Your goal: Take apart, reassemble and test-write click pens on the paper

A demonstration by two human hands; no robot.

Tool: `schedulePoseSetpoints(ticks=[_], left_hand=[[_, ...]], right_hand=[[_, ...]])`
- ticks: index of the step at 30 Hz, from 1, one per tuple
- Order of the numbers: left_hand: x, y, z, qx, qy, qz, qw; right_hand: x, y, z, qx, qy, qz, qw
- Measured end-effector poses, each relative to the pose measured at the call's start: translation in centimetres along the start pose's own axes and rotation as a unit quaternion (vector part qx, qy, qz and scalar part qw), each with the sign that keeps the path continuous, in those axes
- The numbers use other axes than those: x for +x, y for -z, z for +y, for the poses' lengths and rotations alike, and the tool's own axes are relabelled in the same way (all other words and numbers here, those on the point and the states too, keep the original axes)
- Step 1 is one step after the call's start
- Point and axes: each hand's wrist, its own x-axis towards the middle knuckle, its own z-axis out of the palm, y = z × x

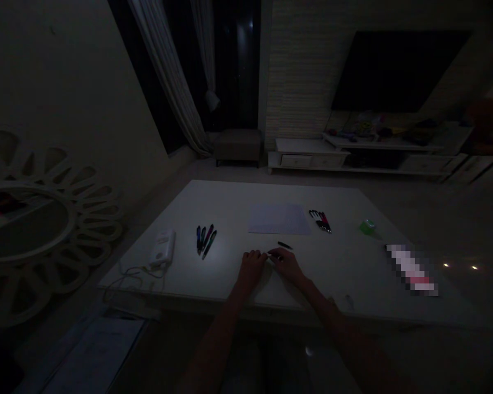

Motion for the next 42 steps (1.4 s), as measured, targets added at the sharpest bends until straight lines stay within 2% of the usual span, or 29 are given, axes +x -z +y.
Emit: schedulePoseSetpoints(ticks=[3, 7, 9, 12, 14, 18, 20, 26, 39, 42], left_hand=[[0.0, 0.0, 0.0, -0.006, 0.004, 0.001, 1.000], [0.1, 0.0, 0.0, -0.009, 0.016, -0.001, 1.000], [0.2, 0.0, -0.1, -0.010, 0.021, -0.001, 1.000], [0.2, 0.0, -0.1, -0.012, 0.028, -0.004, 1.000], [0.2, -0.1, -0.1, -0.011, 0.035, -0.005, 0.999], [0.3, -0.3, 0.0, -0.005, 0.050, 0.003, 0.999], [0.4, -0.4, 0.0, -0.007, 0.053, 0.004, 0.999], [0.3, -0.3, -0.1, -0.016, 0.050, 0.005, 0.999], [0.4, -0.1, 0.1, -0.024, 0.040, -0.003, 0.999], [0.3, -0.1, 0.1, -0.025, 0.057, -0.002, 0.998]], right_hand=[[-0.4, 1.0, 1.0, -0.033, -0.001, 0.027, 0.999], [-0.4, 3.1, 3.1, -0.145, -0.037, 0.143, 0.978], [0.1, 3.7, 3.8, -0.182, -0.064, 0.162, 0.968], [1.0, 3.9, 3.8, -0.177, -0.077, 0.150, 0.970], [1.1, 3.8, 3.4, -0.124, -0.085, 0.144, 0.978], [-0.4, 3.5, 2.6, 0.018, -0.114, 0.123, 0.986], [-1.2, 3.4, 2.3, 0.044, -0.117, 0.122, 0.985], [-1.7, 3.3, 2.4, 0.040, -0.117, 0.135, 0.983], [-1.5, 3.0, 1.3, 0.039, -0.106, 0.088, 0.990], [-1.6, 3.1, 1.7, 0.039, -0.112, 0.111, 0.987]])
